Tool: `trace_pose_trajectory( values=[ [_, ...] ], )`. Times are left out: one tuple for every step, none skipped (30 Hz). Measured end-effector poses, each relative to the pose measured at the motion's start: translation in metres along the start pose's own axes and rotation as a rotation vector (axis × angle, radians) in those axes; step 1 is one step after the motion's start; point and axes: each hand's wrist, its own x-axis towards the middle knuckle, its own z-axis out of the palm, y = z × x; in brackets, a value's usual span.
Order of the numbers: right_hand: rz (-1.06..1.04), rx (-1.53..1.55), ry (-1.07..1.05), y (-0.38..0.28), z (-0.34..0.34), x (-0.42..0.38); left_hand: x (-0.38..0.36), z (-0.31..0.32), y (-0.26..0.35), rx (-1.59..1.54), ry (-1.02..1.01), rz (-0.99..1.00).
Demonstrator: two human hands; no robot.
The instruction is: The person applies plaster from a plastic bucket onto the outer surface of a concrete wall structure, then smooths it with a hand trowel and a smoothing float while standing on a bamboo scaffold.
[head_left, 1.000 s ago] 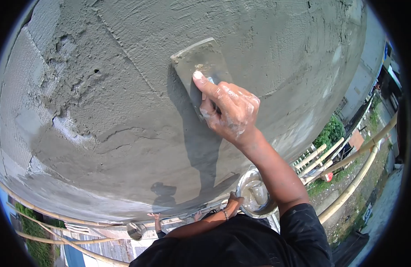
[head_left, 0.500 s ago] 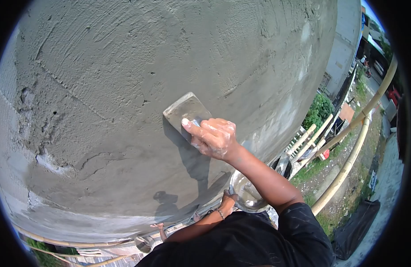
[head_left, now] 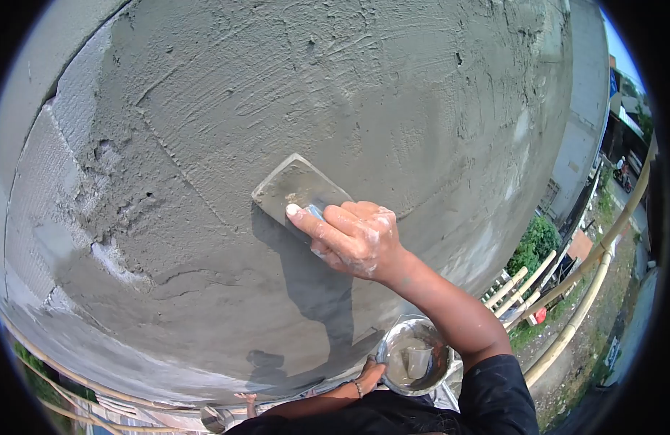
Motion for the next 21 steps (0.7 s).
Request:
trace_pose_trajectory(
  values=[
    [-0.032, -0.026, -0.06, 0.002, -0.006, -0.004, 0.008, 0.004, -0.003, 0.018, -0.003, 0.005],
    [-0.063, -0.056, -0.117, 0.011, -0.016, -0.008, 0.016, 0.006, -0.022, 0.038, -0.005, 0.012],
    [-0.03, -0.106, -0.075, 0.023, -0.024, -0.008, 0.024, 0.003, -0.03, 0.058, -0.006, 0.019],
    [0.004, -0.154, -0.031, 0.036, -0.029, -0.005, 0.031, 0.001, -0.045, 0.078, -0.006, 0.026],
    [0.045, -0.156, 0.105, 0.05, -0.029, 0.005, 0.039, -0.002, -0.066, 0.093, -0.009, 0.035],
    [0.085, -0.151, 0.241, 0.062, -0.025, 0.021, 0.049, 0.007, -0.084, 0.105, -0.01, 0.046],
    [0.16, -0.138, 0.309, 0.063, -0.026, 0.044, 0.057, 0.006, -0.107, 0.111, -0.005, 0.054],
    [0.238, -0.117, 0.377, 0.059, -0.03, 0.072, 0.064, 0.011, -0.106, 0.116, 0.004, 0.061],
    [0.27, -0.078, 0.364, 0.055, -0.034, 0.101, 0.074, 0.012, -0.104, 0.117, 0.01, 0.062],
    [0.309, -0.043, 0.344, 0.05, -0.036, 0.125, 0.08, 0.011, -0.101, 0.123, 0.012, 0.056],
    [0.297, -0.025, 0.343, 0.043, -0.031, 0.139, 0.04, 0.005, -0.065, 0.085, 0.031, 0.008],
    [0.22, -0.049, 0.307, 0.031, -0.025, 0.153, 0.034, -0.008, -0.063, 0.071, 0.038, 0.011],
    [0.145, -0.076, 0.264, 0.019, -0.019, 0.162, 0.028, -0.017, -0.065, 0.02, -0.034, 0.059],
    [0.085, -0.063, 0.211, 0.006, -0.008, 0.157, 0.028, -0.016, -0.067, -0.033, -0.108, 0.11],
    [0.023, -0.052, 0.162, -0.008, 0.006, 0.142, 0.077, 0.002, -0.103, 0.027, -0.039, 0.094],
    [-0.11, -0.078, 0.144, -0.018, 0.02, 0.122, 0.078, 0.007, -0.099, 0.014, -0.038, 0.103],
    [-0.144, -0.105, 0.01, -0.033, 0.022, 0.096, 0.074, -0.007, -0.06, 0.013, -0.03, 0.103],
    [-0.179, -0.073, -0.082, -0.038, 0.026, 0.067, 0.058, -0.034, -0.034, 0.018, -0.02, 0.099],
    [-0.209, -0.072, -0.13, -0.037, 0.021, 0.046, 0.052, -0.038, -0.032, 0.023, -0.012, 0.092],
    [-0.193, -0.147, -0.132, -0.026, 0.008, 0.037, 0.047, -0.042, -0.03, 0.027, -0.004, 0.088],
    [-0.185, -0.221, -0.133, -0.011, -0.004, 0.032, 0.044, -0.044, -0.024, 0.025, 0.002, 0.09]
  ],
)
